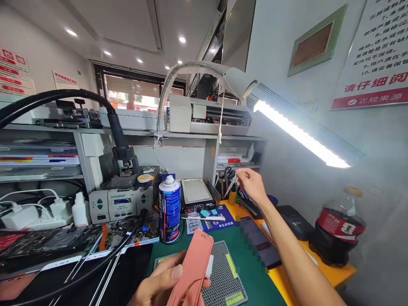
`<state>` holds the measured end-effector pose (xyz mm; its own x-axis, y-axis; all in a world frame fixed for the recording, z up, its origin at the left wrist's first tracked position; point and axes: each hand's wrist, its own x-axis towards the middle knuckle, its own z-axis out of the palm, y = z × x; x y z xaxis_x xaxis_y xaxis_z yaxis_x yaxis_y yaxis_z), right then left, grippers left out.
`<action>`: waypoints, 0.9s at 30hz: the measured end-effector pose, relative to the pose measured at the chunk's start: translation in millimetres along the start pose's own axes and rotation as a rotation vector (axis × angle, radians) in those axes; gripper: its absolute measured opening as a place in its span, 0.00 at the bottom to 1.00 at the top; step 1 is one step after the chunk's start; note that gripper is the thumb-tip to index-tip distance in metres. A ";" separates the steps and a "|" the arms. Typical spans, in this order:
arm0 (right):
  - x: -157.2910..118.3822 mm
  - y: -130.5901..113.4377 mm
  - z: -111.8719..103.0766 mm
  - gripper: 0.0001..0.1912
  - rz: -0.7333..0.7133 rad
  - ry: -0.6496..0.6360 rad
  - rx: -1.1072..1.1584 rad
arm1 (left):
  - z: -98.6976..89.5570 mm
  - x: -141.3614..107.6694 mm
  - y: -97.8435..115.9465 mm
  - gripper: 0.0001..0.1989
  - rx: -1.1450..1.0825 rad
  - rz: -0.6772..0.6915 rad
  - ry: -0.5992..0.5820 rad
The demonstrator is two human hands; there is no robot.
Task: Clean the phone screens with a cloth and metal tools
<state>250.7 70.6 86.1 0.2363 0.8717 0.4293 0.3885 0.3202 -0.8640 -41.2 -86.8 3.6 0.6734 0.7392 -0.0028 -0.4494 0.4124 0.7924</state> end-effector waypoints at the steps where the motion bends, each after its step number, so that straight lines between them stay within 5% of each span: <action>1: -13.5 5.2 9.7 0.15 0.004 -0.090 -0.001 | 1.5 -1.0 1.6 0.24 -0.043 -0.023 0.057; 4: -47.6 20.0 41.6 0.14 -0.007 -0.300 -0.009 | -0.9 0.2 3.0 0.28 -0.112 -0.091 0.189; 7: -67.3 30.8 64.3 0.14 -0.041 -0.380 -0.035 | -9.8 4.9 -0.2 0.31 -0.115 -0.079 0.263; 14: -87.0 48.6 65.6 0.09 -0.122 -0.530 -0.146 | -11.9 4.9 -3.4 0.31 -0.153 -0.113 0.237; 19: -93.2 29.9 60.5 0.16 -0.105 -0.434 -0.042 | -12.0 11.0 -6.6 0.31 -0.151 -0.002 0.183; 23: -102.2 1.4 55.4 0.16 -0.097 -0.308 0.165 | -16.4 12.5 -9.6 0.33 -0.217 -0.069 0.083; 27: -117.2 -13.2 48.5 0.13 -0.149 -0.200 0.324 | -14.1 10.4 -6.7 0.33 -0.244 -0.109 0.112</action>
<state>174.7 -17.8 34.5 0.0088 0.8517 0.5240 0.0967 0.5208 -0.8482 -39.4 -74.3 -10.3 0.6627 0.7321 -0.1574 -0.5153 0.5984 0.6135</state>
